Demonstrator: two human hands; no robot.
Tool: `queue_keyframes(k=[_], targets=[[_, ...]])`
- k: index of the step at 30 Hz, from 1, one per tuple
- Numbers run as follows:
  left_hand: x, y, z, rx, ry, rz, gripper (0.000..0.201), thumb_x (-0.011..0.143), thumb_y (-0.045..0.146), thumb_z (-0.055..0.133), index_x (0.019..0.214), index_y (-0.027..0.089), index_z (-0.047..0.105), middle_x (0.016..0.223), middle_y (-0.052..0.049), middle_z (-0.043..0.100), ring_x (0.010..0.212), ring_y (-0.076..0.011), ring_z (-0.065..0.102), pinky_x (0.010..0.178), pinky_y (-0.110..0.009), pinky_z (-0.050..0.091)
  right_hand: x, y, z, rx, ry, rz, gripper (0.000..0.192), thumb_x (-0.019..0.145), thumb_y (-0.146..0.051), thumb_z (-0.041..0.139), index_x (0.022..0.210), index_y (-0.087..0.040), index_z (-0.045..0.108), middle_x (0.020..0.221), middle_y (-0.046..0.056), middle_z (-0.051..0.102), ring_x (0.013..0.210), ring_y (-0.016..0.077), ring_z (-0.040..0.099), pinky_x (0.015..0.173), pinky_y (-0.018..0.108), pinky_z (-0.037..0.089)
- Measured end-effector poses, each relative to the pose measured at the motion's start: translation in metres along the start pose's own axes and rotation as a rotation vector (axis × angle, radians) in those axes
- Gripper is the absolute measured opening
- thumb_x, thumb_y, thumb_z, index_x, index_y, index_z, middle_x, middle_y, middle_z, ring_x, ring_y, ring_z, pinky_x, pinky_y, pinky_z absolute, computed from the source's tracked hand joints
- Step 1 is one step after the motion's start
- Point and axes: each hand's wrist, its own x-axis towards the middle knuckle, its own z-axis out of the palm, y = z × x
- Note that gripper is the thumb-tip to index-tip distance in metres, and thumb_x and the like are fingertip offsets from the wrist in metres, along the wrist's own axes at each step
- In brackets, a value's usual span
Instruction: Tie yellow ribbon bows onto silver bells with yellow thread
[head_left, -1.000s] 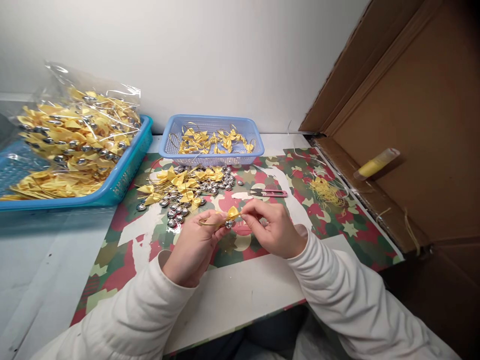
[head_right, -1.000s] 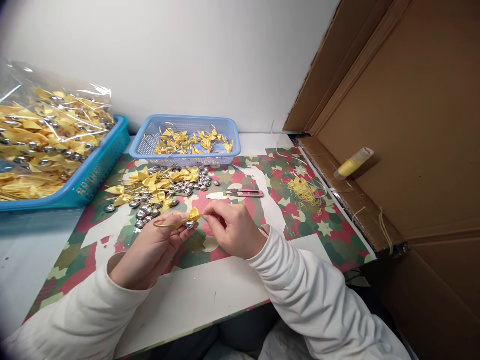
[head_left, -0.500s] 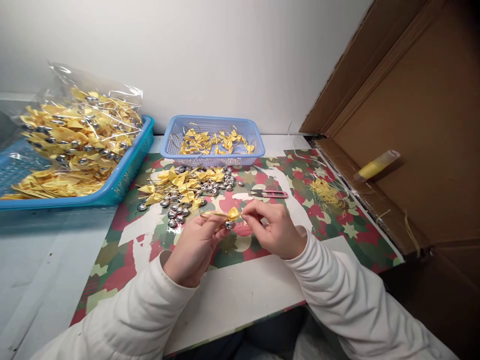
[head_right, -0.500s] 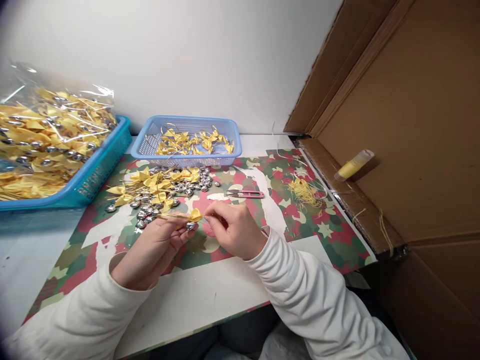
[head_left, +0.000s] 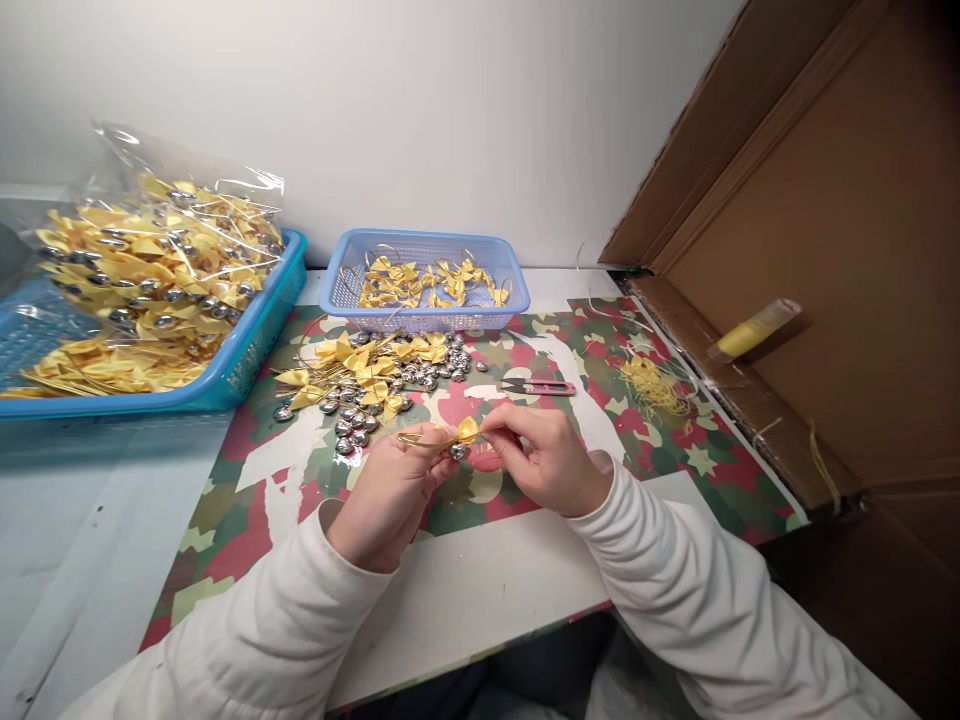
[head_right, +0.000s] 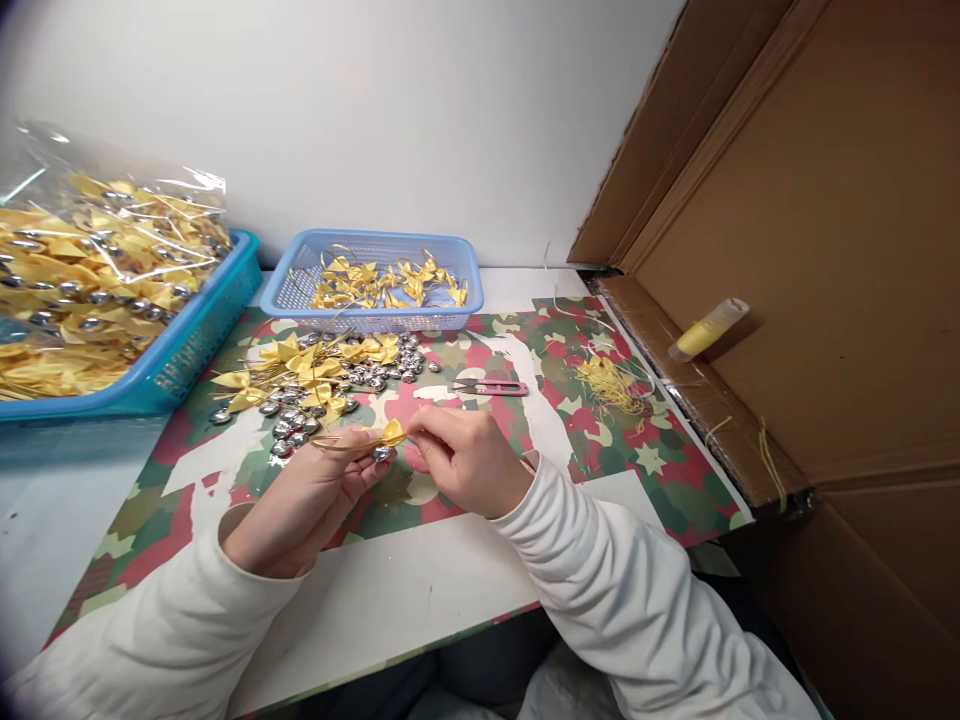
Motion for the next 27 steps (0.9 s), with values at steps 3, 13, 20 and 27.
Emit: queue_keyframes(k=[3,13,20,27], targets=[[-0.001,0.001,0.001,0.006,-0.007,-0.011,0.028,0.054,0.036,0.085,0.06,0.015,0.067,0.067,-0.001,0.061,0.067,-0.0129,0.056,0.061,-0.022,0.048,0.0,0.001,0.0,0.015,-0.011,0.013,0.017,0.09,-0.011,0.047,0.078,-0.019,0.058,0.064,-0.001,0.056,0.053,0.0093,0.047,0.053,0.021,0.038],[-0.001,0.002,0.001,-0.005,-0.025,-0.064,0.023,0.055,0.031,0.082,0.064,0.014,0.069,0.07,-0.001,0.064,0.069,-0.0121,0.058,0.065,-0.022,0.048,0.0,0.003,0.002,0.137,-0.022,0.101,0.015,0.089,-0.013,0.049,0.079,-0.018,0.059,0.069,0.0,0.06,0.059,0.0103,0.051,0.055,0.021,0.041],[0.001,0.002,0.001,-0.026,-0.018,-0.066,0.023,0.05,0.027,0.084,0.062,0.013,0.071,0.07,-0.002,0.065,0.069,-0.0109,0.057,0.062,-0.019,0.048,0.001,0.004,0.004,0.326,-0.045,0.264,0.01,0.088,-0.017,0.052,0.081,-0.017,0.059,0.065,-0.003,0.054,0.055,0.0082,0.045,0.052,0.02,0.039],[0.0,0.001,0.005,-0.043,0.058,0.055,0.021,0.05,0.026,0.084,0.057,0.014,0.068,0.068,-0.001,0.064,0.069,-0.0116,0.058,0.063,-0.02,0.049,0.0,0.006,0.013,0.632,-0.078,0.464,0.016,0.09,-0.035,0.053,0.088,-0.019,0.052,0.063,-0.005,0.05,0.053,0.008,0.047,0.051,0.02,0.043]])
